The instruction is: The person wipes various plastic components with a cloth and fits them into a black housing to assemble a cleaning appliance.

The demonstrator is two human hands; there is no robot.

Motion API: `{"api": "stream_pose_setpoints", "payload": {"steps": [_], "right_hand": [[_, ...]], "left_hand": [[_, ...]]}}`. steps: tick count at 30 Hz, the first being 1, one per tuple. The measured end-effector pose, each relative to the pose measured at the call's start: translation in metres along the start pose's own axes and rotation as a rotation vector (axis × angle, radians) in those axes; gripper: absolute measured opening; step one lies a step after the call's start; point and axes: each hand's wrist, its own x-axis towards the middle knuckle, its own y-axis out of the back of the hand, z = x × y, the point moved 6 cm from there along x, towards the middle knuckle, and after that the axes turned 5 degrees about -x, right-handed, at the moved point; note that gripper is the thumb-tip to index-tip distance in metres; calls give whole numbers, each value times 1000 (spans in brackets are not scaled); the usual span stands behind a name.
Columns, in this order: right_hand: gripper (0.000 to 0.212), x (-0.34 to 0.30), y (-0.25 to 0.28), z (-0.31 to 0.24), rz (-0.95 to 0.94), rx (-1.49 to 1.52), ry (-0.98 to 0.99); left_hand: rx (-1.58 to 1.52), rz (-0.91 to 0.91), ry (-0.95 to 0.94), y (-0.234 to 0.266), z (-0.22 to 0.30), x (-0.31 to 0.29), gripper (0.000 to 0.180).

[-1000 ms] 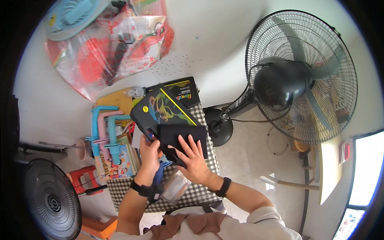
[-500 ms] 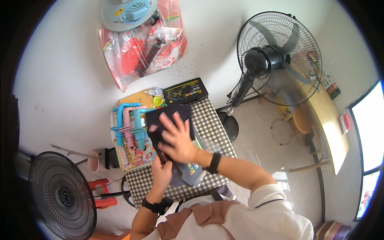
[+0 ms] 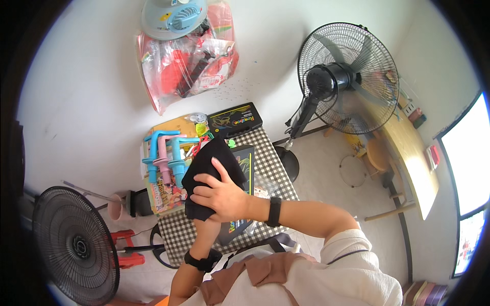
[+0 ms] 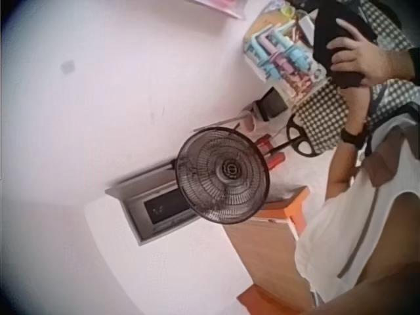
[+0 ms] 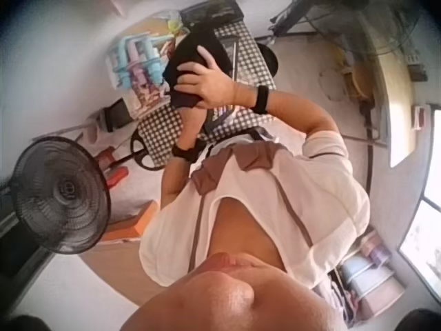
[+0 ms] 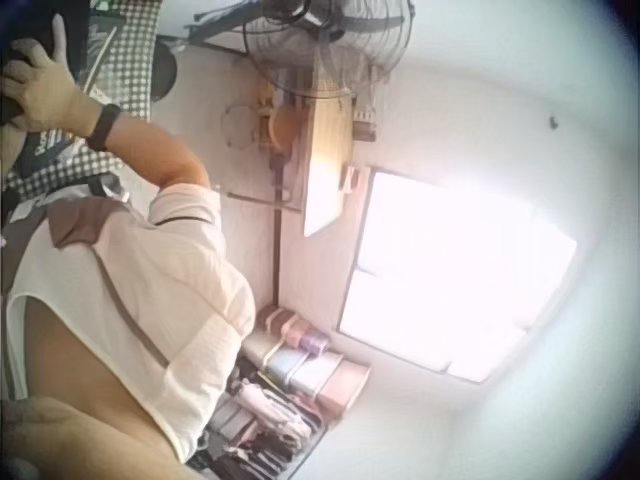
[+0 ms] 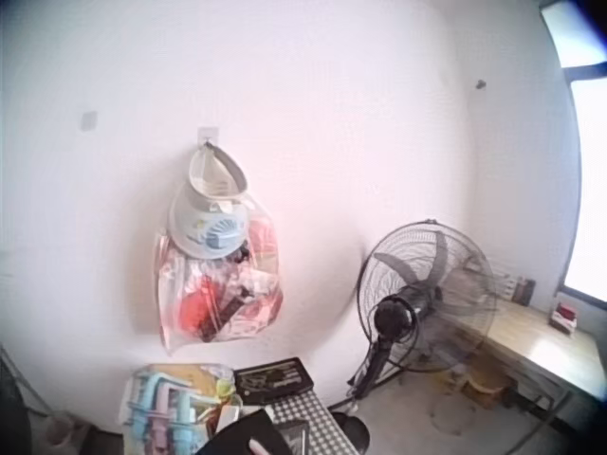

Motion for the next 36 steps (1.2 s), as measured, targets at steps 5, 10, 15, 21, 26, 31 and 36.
{"api": "stream_pose_setpoints", "payload": {"steps": [5, 10, 15, 21, 26, 31, 36], "right_hand": [[41, 8, 38, 62, 192, -71, -227], [43, 8, 55, 67, 263, 64, -208], [31, -21, 65, 138, 388, 25, -459], [39, -62, -9, 170, 616, 785, -772], [49, -107, -56, 126, 418, 787, -677], [75, -77, -33, 141, 485, 795, -682], [46, -33, -12, 176, 367, 876, -784]], "left_hand": [[-35, -85, 172, -15, -3, 13, 38], [-38, -27, 234, -27, 3, 11, 37], [-56, 106, 227, -20, 19, 14, 33], [-229, 309, 286, -23, 26, 31, 34], [-124, 322, 344, -10, 5, 32, 30], [-136, 248, 414, -9, -3, 31, 25], [-348, 285, 695, -21, -8, 17, 23]]}}
